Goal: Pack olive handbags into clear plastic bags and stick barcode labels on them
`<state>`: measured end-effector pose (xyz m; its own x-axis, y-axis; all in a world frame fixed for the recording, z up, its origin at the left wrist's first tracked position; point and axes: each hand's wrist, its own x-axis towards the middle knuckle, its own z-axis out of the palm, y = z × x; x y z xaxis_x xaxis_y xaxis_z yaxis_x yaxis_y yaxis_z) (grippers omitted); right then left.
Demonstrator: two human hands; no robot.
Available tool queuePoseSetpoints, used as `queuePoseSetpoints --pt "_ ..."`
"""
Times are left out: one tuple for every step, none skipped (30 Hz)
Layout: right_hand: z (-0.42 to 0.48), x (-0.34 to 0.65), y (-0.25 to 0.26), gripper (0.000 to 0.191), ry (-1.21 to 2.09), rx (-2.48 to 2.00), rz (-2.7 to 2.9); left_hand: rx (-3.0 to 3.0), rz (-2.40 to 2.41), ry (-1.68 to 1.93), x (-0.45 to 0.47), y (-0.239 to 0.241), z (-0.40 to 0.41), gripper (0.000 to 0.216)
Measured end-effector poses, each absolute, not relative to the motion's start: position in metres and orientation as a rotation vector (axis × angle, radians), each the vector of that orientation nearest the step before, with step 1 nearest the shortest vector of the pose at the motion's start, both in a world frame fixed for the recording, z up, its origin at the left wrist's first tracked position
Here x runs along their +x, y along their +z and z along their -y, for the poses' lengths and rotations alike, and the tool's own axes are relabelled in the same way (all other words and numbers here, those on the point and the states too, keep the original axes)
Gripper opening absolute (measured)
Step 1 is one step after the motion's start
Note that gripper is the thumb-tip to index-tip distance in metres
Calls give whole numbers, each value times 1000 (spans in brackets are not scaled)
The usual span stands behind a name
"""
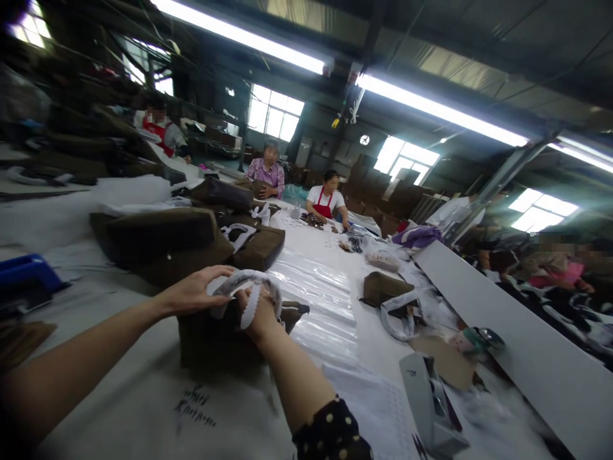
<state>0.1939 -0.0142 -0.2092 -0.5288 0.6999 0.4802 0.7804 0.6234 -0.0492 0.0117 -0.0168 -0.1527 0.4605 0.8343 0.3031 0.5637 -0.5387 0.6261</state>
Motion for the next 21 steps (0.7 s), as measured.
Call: queuePoseSetpoints --pt "23 196 -208 16 -267 -1156 2417 2239 -1169 841 18 -145 16 49" --pt "33 198 -207 17 -298 -1159 2437 2189 -1169 841 24 -139 16 48" --pt "45 199 -207 18 -337 -1171 2447 2131 -1168 827 31 -133 15 43" --pt "57 201 -207 20 -384 -1189 2445 2071 -1163 805 38 -129 14 35" --pt "70 201 -209 21 -432 -1206 2441 2012 -1160 787 44 -126 12 28" --pt "83 201 -211 24 -473 -1219 2443 1954 -1160 779 50 -125 10 24" --pt "95 201 -215 27 -493 -1228 2450 1895 -1161 782 55 -124 8 23" --pt "105 201 -219 29 -484 -1237 2461 1824 -1164 792 60 -124 6 23" --pt "112 202 -224 32 -454 -1257 2469 1748 -1167 807 65 -124 4 23" --pt "118 202 -231 34 -411 -1289 2468 1672 -1169 825 70 -124 3 22" --pt "122 204 -237 36 -364 -1324 2454 1601 -1167 846 76 -122 2 22" --pt "124 207 -244 39 -315 -1359 2427 1536 -1160 867 81 -119 2 21" --pt "125 211 -251 42 -263 -1390 2390 1476 -1150 886 87 -115 2 21" --pt "125 217 -257 46 -205 -1411 2346 1420 -1135 903 92 -110 3 20" --pt "126 224 -261 51 -141 -1422 2300 1368 -1118 918 98 -105 5 20" --pt "126 232 -264 57 -72 -1423 2251 1319 -1096 930 104 -99 8 18" --pt "127 241 -266 60 4 -1419 2198 1274 -1071 938 110 -94 11 17" --pt "127 251 -265 61 82 -1413 2139 1235 -1044 943 116 -90 15 16" --pt "126 262 -263 59 162 -1408 2074 1207 -1018 939 122 -85 19 15" --pt "124 273 -260 55 241 -1403 2001 1179 -989 929 128 -81 24 15" --pt "121 284 -256 50 321 -1400 1922 1146 -956 915 134 -77 30 14"
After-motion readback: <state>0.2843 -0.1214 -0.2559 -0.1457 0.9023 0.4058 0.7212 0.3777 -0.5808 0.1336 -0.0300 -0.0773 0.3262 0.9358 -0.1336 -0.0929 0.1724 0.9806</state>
